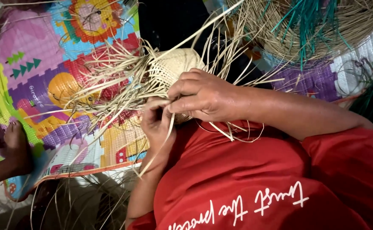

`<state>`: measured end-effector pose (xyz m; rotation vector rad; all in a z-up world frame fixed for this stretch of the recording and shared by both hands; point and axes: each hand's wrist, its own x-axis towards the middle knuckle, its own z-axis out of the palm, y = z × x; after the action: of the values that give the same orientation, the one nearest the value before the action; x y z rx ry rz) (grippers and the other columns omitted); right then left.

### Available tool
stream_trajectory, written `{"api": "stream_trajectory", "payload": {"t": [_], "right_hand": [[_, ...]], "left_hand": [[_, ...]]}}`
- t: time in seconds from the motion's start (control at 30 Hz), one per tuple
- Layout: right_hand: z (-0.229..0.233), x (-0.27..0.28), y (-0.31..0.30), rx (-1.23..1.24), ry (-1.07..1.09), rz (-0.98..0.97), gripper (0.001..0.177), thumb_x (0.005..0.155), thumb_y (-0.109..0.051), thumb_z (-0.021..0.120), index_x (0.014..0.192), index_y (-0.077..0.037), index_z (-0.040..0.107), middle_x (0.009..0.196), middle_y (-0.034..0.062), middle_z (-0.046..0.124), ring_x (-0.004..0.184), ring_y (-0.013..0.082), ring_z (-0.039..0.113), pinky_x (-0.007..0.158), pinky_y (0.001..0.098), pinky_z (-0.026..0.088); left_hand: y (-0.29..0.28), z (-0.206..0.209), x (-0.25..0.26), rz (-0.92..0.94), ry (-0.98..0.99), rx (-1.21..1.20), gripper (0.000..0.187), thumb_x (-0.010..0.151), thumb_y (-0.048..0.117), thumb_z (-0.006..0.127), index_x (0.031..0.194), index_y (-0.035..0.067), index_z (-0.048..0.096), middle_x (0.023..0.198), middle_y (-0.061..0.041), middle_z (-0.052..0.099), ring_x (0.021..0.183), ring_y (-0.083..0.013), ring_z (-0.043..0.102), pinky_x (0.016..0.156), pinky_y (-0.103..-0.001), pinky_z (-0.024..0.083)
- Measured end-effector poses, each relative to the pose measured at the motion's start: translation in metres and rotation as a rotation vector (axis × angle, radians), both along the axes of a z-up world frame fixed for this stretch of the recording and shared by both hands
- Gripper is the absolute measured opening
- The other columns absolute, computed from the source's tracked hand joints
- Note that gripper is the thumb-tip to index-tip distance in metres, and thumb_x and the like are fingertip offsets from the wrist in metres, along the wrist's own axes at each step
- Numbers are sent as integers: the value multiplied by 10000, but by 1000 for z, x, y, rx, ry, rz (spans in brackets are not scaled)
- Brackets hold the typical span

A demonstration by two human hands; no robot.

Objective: Weaving a basket using dried straw or grass fibers while sitting on a floor mat.

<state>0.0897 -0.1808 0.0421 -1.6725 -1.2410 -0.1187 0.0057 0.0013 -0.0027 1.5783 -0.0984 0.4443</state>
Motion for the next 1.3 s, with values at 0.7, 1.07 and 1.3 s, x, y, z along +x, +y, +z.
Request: {"api": "stream_trajectory", "payload": {"t": [0.7,1.07,1.3], "right_hand": [[-5,-1,0,-17,78,6,328,935,47,661,1195,-133,748,1098,121,640,1021,321,644,881,496,521],[4,0,1,-54,68,2,291,932,55,647,1153,-104,752,1212,173,635,1051,335,633,894,483,514],[14,-4,9,-11,-157,-88,113,991,-84,665,1072,-78,744,1077,120,692,904,293,670,781,434,552]], "left_hand": [[3,24,2,-152,30,155,118,1069,85,549,1011,-9,590,973,-110,502,945,-220,515,908,-411,451],[10,-5,5,-86,-89,129,15,976,-29,650,963,-36,651,873,-130,524,800,-272,537,721,-391,455],[7,5,-10,36,-169,373,77,946,12,691,996,-38,722,884,-181,586,746,-329,606,661,-408,520]]}}
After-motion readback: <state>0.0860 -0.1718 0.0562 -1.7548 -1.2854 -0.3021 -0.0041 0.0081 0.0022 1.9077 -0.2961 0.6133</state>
